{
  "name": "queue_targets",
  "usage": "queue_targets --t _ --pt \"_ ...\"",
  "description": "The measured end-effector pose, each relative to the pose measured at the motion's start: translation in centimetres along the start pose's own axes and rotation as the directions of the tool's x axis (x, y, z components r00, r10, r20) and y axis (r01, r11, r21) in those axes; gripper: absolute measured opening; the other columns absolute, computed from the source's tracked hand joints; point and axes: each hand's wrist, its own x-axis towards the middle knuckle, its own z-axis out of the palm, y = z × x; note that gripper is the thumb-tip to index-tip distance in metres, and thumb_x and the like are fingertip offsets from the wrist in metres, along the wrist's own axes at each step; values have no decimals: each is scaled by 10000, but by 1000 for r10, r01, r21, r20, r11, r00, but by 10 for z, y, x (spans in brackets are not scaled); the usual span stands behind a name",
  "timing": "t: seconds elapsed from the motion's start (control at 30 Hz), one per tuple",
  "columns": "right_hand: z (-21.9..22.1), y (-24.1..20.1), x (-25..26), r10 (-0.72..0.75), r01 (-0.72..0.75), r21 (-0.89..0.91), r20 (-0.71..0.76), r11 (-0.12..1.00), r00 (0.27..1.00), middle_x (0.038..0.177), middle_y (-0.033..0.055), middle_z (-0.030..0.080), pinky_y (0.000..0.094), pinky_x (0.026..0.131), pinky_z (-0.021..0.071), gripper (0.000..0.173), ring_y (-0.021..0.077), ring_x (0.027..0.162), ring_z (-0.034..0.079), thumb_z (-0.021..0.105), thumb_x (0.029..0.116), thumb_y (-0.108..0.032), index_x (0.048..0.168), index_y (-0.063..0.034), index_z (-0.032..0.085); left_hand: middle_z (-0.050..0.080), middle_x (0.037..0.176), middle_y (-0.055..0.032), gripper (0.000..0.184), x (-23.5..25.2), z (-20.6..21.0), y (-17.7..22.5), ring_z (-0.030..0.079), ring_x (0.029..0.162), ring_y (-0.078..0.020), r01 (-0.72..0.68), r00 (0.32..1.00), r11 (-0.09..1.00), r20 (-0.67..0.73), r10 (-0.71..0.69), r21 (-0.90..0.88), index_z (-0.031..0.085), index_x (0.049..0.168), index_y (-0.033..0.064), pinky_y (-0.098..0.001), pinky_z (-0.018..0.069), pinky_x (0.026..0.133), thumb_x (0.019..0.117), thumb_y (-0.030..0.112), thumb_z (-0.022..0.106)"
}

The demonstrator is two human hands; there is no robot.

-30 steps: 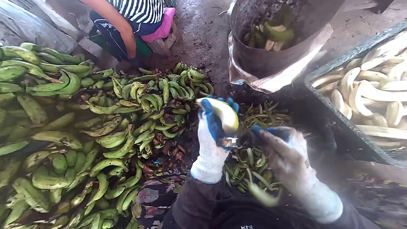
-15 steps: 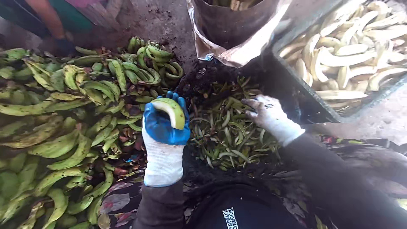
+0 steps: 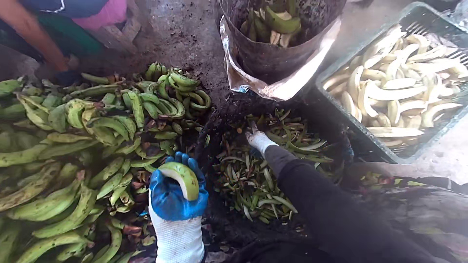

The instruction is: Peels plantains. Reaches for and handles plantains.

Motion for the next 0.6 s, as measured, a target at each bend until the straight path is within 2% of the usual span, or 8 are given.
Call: queue_targets --t 0.1,0.17,0.23,0.33,0.4,0.47,0.53,0.6 --pt "9 2 7 63 -63 13 -45 998 997 1401 201 612 617 1069 441 593 387 1308 581 379 1086 -465 1616 -209 306 729 999 -119 505 5 -2 0 750 897 -259 21 1000 996 -19 -23 -85 608 1050 54 -425 647 691 1086 349 200" --pt "11 5 -5 42 -39 54 -44 998 998 1382 213 620 622 1064 446 569 389 1298 586 415 1080 -467 1560 -161 403 728 986 -121 497 5 -1 0 752 885 -257 32 999 995 -29 -35 -94 600 1057 58 -423 648 678 1085 353 201" --pt "5 9 -28 -18 19 55 -31 998 999 1328 216 642 629 1032 468 569 390 1246 615 481 1059 -468 1524 -144 437 724 970 -98 502 4 4 -1 750 876 -230 46 998 996 -46 -50 -82 586 1062 79 -401 648 688 1093 373 181" --pt "-25 9 -81 -111 121 -137 79 983 991 1304 202 650 600 1025 472 507 368 1223 624 547 1039 -382 1498 -178 477 722 942 -85 520 -3 9 -8 747 864 -217 91 995 992 -35 -94 -84 583 1017 88 -386 645 693 1093 374 156" --pt "-56 6 -119 -191 242 -294 190 925 963 1356 214 603 575 1040 460 485 370 1248 596 516 1053 -277 1534 -248 459 722 929 -85 522 -7 13 -15 748 841 -217 121 992 988 -14 -123 -92 590 1010 84 -380 645 672 1086 354 149" --pt "-86 6 -159 -286 356 -387 226 851 931 1355 216 567 517 1002 487 583 344 1180 606 467 1058 -209 1606 -363 341 718 922 -86 529 -11 17 -23 743 831 -214 142 990 984 8 -142 -105 588 1015 78 -376 640 674 1090 344 136" --pt "-111 11 -197 -424 446 -386 147 807 894 1305 203 590 507 919 538 642 319 1056 660 472 1050 -180 1633 -353 269 703 885 -71 515 -15 26 -31 732 788 -199 162 986 982 -8 -164 -97 575 996 92 -360 632 651 1092 343 136" --pt "-126 18 -230 -501 488 -252 11 836 865 1224 148 655 474 832 573 709 250 935 687 513 1031 -210 1656 -274 184 700 923 -59 471 -20 32 -39 726 813 -191 194 980 977 -37 -197 -84 562 1049 108 -358 624 669 1097 367 172"
